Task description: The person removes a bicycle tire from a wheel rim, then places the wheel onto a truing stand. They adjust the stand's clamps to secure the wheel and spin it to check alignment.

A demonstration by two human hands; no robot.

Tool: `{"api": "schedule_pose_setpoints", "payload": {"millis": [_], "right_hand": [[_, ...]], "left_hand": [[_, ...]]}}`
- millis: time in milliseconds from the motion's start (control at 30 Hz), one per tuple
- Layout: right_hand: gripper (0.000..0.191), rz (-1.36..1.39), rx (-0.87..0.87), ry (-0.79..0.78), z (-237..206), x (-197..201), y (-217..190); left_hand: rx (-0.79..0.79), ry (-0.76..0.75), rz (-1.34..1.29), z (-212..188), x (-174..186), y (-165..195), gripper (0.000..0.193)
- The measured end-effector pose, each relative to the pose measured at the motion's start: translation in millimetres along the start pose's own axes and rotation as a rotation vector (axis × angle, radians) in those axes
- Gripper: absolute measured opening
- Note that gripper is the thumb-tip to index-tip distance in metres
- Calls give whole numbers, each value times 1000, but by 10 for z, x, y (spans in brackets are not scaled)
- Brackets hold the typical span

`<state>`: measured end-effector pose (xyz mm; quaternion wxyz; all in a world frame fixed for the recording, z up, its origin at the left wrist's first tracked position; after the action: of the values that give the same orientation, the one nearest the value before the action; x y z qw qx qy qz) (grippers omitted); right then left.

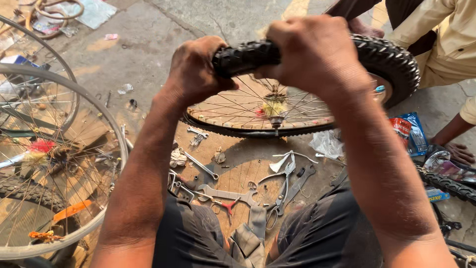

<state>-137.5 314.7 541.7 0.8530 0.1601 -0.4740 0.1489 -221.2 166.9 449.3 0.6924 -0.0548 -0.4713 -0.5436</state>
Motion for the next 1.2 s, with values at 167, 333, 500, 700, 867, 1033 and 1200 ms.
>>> {"api": "schedule_pose_setpoints", "payload": {"millis": [167,333,500,700,867,1033,1200], "right_hand": [[49,31,13,120,-166,-43,173],[56,41,131,412,-259,146,158],[44,226,-432,877,-813,-320,-162],[37,1867,-673,114,-903,-2968,-1259],[31,2324,-630,112,-777,-3379,-1497],[25,2559,-584,-325,-869,-3582,-1836],[18,1695,-328,-702,-875,-3722,-2024]], "left_hand": [[245,-227,-317,114,-161,22,45],[-98,178,27,28,106,307,54],[-69,317,227,-76,92,132,32],[-22,400,414,-202,30,49,47],[10,476,530,-379,17,87,44],[123,524,610,-677,146,139,37],[181,491,559,-870,295,85,47]]}}
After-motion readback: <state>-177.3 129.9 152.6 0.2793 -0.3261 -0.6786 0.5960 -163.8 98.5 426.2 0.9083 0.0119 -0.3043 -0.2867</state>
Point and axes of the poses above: each hand's wrist, its own z-axis towards the middle knuckle, its own x-axis out of the back of the hand, y = z × x, the point moved 10 cm from there along z, towards the middle knuckle, and after that the axes turned 4 degrees about -x, right-handed, at the moved point
